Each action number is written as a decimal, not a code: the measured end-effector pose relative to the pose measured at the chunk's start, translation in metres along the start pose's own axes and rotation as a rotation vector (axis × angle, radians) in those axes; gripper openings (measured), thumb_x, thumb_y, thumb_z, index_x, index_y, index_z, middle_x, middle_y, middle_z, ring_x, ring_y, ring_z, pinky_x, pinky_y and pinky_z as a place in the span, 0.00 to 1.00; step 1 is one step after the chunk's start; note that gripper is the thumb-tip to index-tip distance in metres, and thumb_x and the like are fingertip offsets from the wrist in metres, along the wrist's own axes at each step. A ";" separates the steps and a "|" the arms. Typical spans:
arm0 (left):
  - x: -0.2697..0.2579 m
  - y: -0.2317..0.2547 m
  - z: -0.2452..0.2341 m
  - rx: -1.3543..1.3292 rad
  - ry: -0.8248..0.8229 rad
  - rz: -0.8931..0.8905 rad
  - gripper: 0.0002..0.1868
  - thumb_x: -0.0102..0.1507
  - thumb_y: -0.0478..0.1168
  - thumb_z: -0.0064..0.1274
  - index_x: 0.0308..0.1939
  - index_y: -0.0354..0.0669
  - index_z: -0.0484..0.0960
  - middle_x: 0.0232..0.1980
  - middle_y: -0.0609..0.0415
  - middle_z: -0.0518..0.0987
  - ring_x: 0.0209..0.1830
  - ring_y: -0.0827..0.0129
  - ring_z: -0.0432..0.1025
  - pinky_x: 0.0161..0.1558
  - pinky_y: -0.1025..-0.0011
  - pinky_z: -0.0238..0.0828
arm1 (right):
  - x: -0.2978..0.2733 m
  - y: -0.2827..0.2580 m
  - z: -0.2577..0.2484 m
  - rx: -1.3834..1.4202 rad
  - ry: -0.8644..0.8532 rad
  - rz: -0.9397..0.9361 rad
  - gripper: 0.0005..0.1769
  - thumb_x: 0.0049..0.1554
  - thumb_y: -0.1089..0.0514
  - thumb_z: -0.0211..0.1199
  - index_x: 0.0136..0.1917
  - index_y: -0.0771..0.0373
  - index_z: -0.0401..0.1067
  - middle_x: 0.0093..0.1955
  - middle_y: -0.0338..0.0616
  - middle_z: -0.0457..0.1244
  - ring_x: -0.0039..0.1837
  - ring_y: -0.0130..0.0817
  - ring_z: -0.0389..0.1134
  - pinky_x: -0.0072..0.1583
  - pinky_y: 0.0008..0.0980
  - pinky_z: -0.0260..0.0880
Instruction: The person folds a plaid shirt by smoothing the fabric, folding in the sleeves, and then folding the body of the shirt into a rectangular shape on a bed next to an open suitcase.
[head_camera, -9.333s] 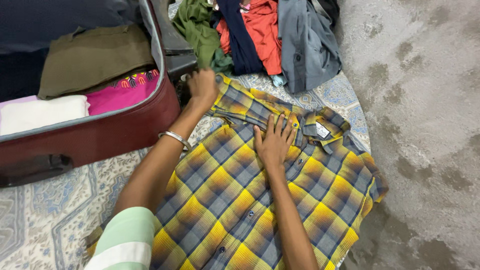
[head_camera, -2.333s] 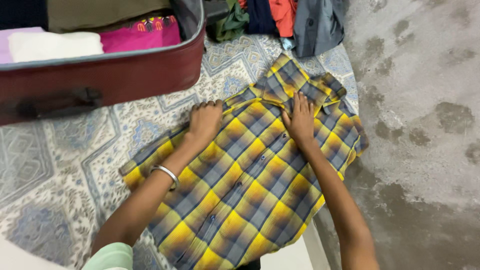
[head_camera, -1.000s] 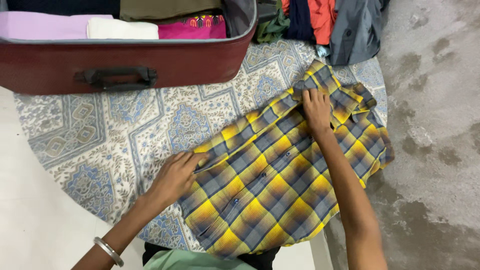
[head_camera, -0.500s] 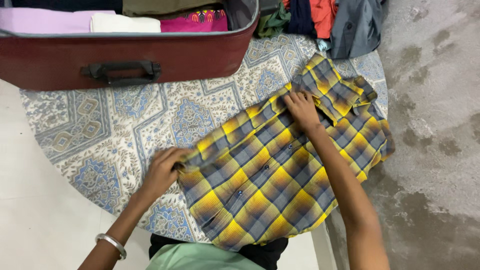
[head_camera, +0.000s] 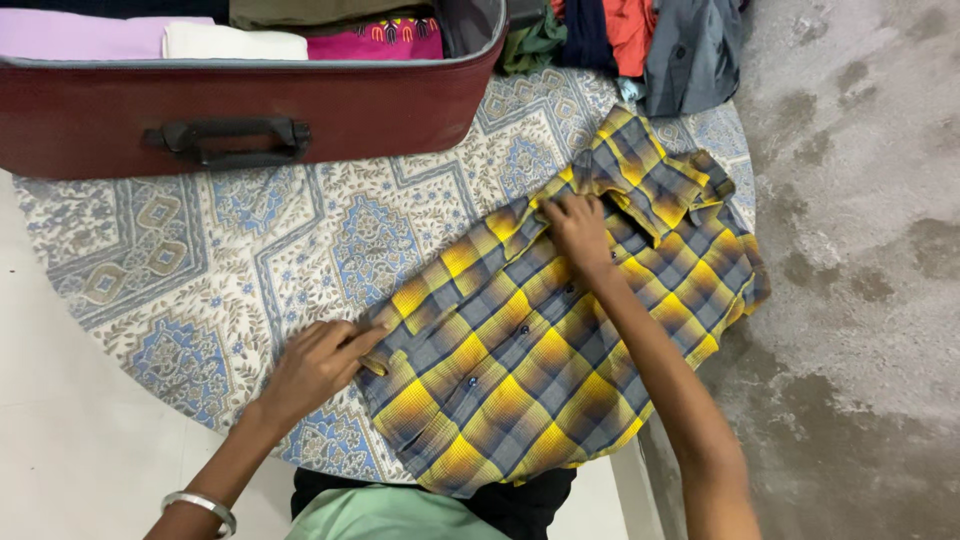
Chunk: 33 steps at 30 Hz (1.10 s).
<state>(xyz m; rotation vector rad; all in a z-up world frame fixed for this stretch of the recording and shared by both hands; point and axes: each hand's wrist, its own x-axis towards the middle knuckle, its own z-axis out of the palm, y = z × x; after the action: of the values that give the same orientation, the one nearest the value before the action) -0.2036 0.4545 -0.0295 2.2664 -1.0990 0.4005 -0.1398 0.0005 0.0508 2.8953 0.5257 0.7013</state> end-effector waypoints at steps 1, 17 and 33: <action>-0.001 0.002 -0.002 0.007 -0.023 0.011 0.25 0.54 0.33 0.61 0.56 0.48 0.85 0.37 0.54 0.78 0.39 0.64 0.75 0.40 0.61 0.74 | 0.001 -0.007 -0.006 0.047 0.005 -0.078 0.24 0.52 0.54 0.67 0.62 0.56 0.71 0.57 0.44 0.64 0.61 0.42 0.67 0.67 0.53 0.61; 0.004 0.005 -0.031 -0.075 0.098 0.036 0.10 0.57 0.39 0.60 0.41 0.41 0.85 0.56 0.48 0.78 0.55 0.58 0.72 0.56 0.58 0.70 | -0.001 -0.053 -0.021 0.359 -0.101 -0.369 0.15 0.60 0.56 0.62 0.58 0.63 0.74 0.48 0.48 0.68 0.52 0.44 0.70 0.57 0.44 0.69; 0.050 0.020 0.039 0.087 -0.141 -0.064 0.27 0.73 0.52 0.39 0.72 0.44 0.69 0.74 0.45 0.69 0.76 0.53 0.59 0.75 0.50 0.49 | 0.025 -0.005 0.020 0.065 0.126 0.089 0.19 0.65 0.47 0.59 0.63 0.61 0.71 0.67 0.51 0.62 0.71 0.51 0.61 0.71 0.60 0.53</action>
<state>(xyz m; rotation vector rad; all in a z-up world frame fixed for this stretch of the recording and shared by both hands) -0.1878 0.3902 -0.0281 2.4313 -1.0933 0.2707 -0.1115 0.0134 0.0422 2.9651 0.4434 0.8999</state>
